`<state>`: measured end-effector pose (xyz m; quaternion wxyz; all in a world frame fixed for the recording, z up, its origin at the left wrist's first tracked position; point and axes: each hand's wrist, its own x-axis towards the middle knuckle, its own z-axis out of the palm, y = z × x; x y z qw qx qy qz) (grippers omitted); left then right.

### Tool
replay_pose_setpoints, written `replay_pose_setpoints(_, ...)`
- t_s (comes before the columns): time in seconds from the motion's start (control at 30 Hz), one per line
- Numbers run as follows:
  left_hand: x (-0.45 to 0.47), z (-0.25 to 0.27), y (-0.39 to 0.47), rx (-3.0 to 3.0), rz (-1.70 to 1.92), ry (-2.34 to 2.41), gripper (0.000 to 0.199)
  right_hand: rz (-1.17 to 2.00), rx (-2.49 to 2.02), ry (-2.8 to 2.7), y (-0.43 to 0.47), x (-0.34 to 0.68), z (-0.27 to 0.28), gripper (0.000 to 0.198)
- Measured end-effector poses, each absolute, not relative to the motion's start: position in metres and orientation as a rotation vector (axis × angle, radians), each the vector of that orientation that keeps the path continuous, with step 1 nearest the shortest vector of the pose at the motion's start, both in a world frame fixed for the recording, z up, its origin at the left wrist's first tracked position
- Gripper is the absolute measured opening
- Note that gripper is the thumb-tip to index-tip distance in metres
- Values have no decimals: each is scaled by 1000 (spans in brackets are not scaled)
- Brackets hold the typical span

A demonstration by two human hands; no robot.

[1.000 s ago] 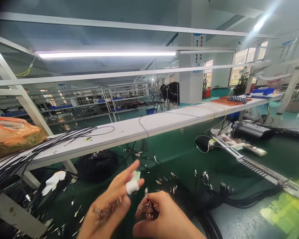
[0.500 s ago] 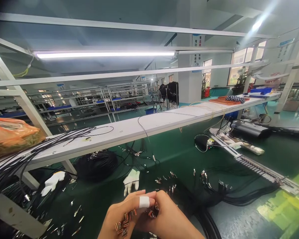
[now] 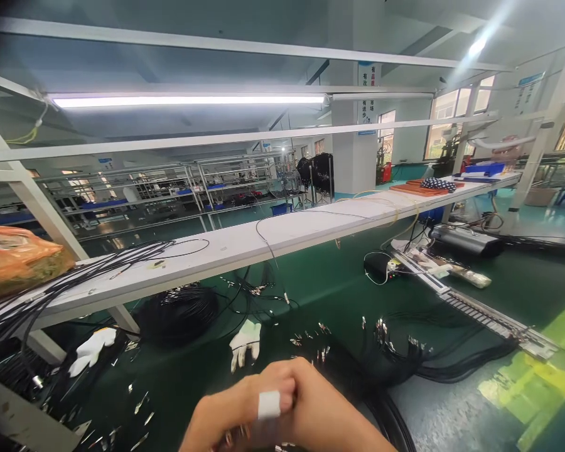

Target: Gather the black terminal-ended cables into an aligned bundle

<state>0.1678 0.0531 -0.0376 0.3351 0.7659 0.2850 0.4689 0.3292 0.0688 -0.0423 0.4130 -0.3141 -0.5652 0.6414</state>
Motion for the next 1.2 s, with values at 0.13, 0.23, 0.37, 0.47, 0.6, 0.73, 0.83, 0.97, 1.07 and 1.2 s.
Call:
replay_pose_setpoints(0.13,156,-7,68,1653,1223,1240,28,1497,-886,-1290,81,341,-22,30)
replay_pose_setpoints(0.23,162,18,73,1582,951,1204,39,1459,-696,-1277,86,338,8,32)
replay_pose_setpoints(0.37,186,39,74,1550,627,832,20,1277,-529,-1168,81,319,50,30)
replay_pose_setpoints(0.47,193,49,79,1497,752,783,30,1131,-507,-1240,84,320,62,30)
replay_pose_setpoints(0.6,180,65,89,1422,945,806,25,813,-517,-1504,96,351,29,104)
replay_pose_setpoints(0.73,166,82,101,1330,1076,780,23,1486,-632,-1611,89,367,-47,100)
replay_pose_setpoints(0.83,161,89,116,1240,1134,785,24,1688,-702,-1433,74,361,-93,60)
replay_pose_setpoints(0.97,156,93,142,1093,1310,786,30,1803,-721,-1250,57,358,-107,42)
replay_pose_setpoints(1.07,154,90,156,1071,1337,799,30,1811,-697,-1138,55,362,-90,46)
replay_pose_setpoints(1.2,150,86,156,1000,1366,878,12,1668,-901,-1116,65,377,-84,39)
